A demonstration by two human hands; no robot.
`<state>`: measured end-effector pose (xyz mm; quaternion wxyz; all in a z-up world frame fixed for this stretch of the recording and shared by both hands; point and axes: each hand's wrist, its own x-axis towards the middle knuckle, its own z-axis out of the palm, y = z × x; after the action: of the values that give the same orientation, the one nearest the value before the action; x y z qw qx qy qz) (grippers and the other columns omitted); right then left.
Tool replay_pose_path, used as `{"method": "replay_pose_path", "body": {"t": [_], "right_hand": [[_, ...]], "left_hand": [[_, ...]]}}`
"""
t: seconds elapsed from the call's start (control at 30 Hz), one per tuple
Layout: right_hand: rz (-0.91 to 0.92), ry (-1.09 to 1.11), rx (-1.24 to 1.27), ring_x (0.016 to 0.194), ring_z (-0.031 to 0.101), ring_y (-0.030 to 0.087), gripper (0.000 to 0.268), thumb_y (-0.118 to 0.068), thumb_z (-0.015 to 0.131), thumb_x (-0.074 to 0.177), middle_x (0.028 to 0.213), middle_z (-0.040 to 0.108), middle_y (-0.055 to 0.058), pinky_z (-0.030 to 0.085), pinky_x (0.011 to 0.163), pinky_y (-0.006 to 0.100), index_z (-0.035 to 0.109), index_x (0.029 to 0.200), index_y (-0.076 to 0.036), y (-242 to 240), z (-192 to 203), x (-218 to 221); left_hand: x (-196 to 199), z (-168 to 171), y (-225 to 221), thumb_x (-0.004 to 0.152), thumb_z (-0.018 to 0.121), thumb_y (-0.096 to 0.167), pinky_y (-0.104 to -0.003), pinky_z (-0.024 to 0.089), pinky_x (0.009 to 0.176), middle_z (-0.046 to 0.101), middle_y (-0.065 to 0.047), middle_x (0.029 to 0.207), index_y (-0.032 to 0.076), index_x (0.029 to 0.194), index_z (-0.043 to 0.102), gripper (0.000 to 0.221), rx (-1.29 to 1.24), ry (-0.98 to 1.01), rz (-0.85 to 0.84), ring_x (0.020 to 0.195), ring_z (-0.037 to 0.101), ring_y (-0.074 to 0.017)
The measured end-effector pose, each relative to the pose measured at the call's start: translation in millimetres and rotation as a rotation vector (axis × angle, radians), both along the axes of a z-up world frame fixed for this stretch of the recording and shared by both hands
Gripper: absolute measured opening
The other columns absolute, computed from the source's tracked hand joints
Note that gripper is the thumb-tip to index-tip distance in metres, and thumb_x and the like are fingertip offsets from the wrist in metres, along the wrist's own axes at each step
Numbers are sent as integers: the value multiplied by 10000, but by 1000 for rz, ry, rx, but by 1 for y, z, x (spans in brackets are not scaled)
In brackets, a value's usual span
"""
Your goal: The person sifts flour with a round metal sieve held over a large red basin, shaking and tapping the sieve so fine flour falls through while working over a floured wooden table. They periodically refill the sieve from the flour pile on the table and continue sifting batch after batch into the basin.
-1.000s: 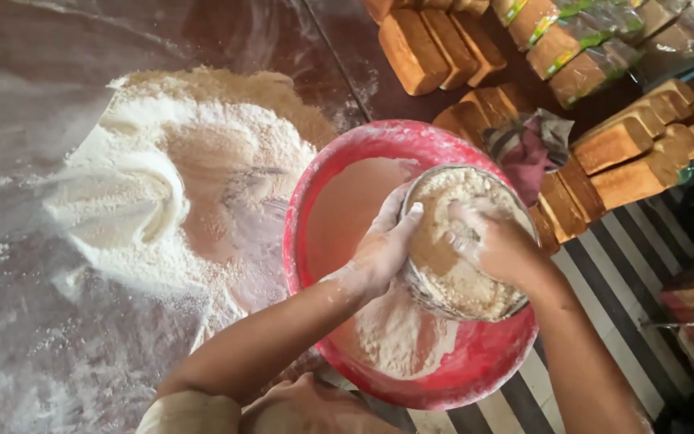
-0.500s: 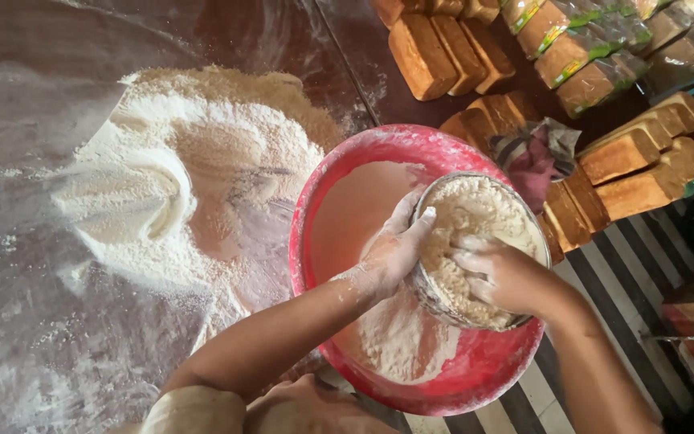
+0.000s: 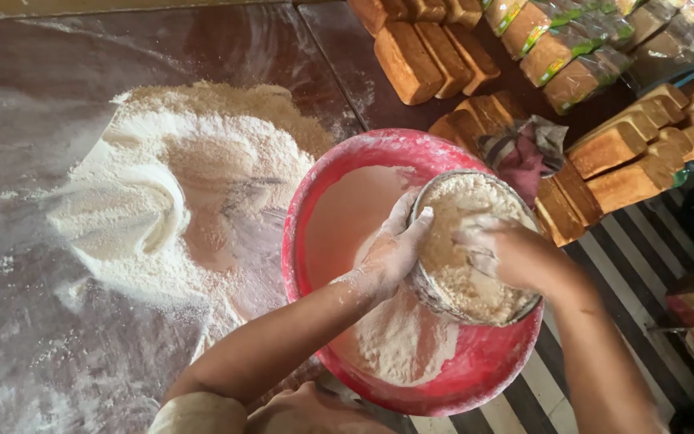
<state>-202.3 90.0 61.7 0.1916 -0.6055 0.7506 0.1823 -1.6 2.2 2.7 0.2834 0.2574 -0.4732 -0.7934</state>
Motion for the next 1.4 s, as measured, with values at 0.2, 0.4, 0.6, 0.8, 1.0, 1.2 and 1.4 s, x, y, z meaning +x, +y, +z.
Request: {"method": "replay_pose_path", "body": {"t": [0.2, 0.4, 0.6, 0.8, 1.0, 1.2, 1.4], "right_hand": [[259, -150, -239, 1305, 585, 263, 333, -127, 645, 949, 1499, 553, 129, 457, 1102, 366, 683, 1278, -92, 7, -4, -5], [-285, -303, -557, 1106, 760, 180, 283, -175, 691, 925, 1236, 796, 67, 595, 961, 304, 766, 1197, -144, 40, 20, 0], [-365, -449, -1243, 1364, 541, 256, 594, -220, 732, 914, 1477, 565, 134, 428, 1140, 398, 538, 1448, -48, 77, -42, 4], [-1260, -1500, -1172, 1281, 597, 332, 743, -372, 644, 879, 1422, 602, 177, 496, 1058, 507, 459, 1526, -57, 82, -125, 38], [-1373, -1852, -1351, 1234, 591, 363, 683, -202, 501, 799, 1378, 584, 198, 513, 1010, 558, 473, 1460, -31, 100, -214, 15], [-1487, -1772, -1561, 1297, 570, 369, 701, -152, 440, 785, 1448, 554, 206, 498, 1058, 550, 464, 1474, -24, 109, -242, -3], [-1495, -1874, -1484, 1239, 592, 397, 685, -203, 470, 796, 1371, 603, 241, 517, 1001, 550, 487, 1443, 22, 111, -246, -6]], "left_hand": [[1, 1, -2, 1019, 478, 346, -358, 419, 1102, 596, -84, 1430, 223, 1524, 429, 522, 22, -44, 22, 1337, 522, -202], [-4, -12, -6, 1049, 482, 306, -353, 421, 1132, 538, -84, 1505, 185, 1529, 399, 502, 118, 154, 81, 1379, 496, -197], [5, -15, -6, 1039, 473, 272, -346, 395, 1151, 518, -63, 1525, 184, 1542, 402, 516, 63, 189, 138, 1400, 471, -194], [9, -36, 3, 1039, 478, 301, -336, 354, 1174, 494, -53, 1552, 205, 1549, 384, 527, -100, 27, 122, 1434, 437, -182], [49, -46, -15, 1018, 442, 485, -419, 542, 1039, 440, 52, 1564, 379, 1587, 286, 599, -40, -480, -236, 1331, 565, -210], [74, -110, -18, 975, 544, 389, -445, 555, 888, 713, -106, 1233, 176, 1410, 527, 484, -891, -581, -48, 1078, 700, -319], [96, -144, -8, 927, 627, 346, -462, 564, 777, 727, -93, 1069, 131, 1180, 622, 332, -1072, -605, 80, 920, 711, -329]]}}
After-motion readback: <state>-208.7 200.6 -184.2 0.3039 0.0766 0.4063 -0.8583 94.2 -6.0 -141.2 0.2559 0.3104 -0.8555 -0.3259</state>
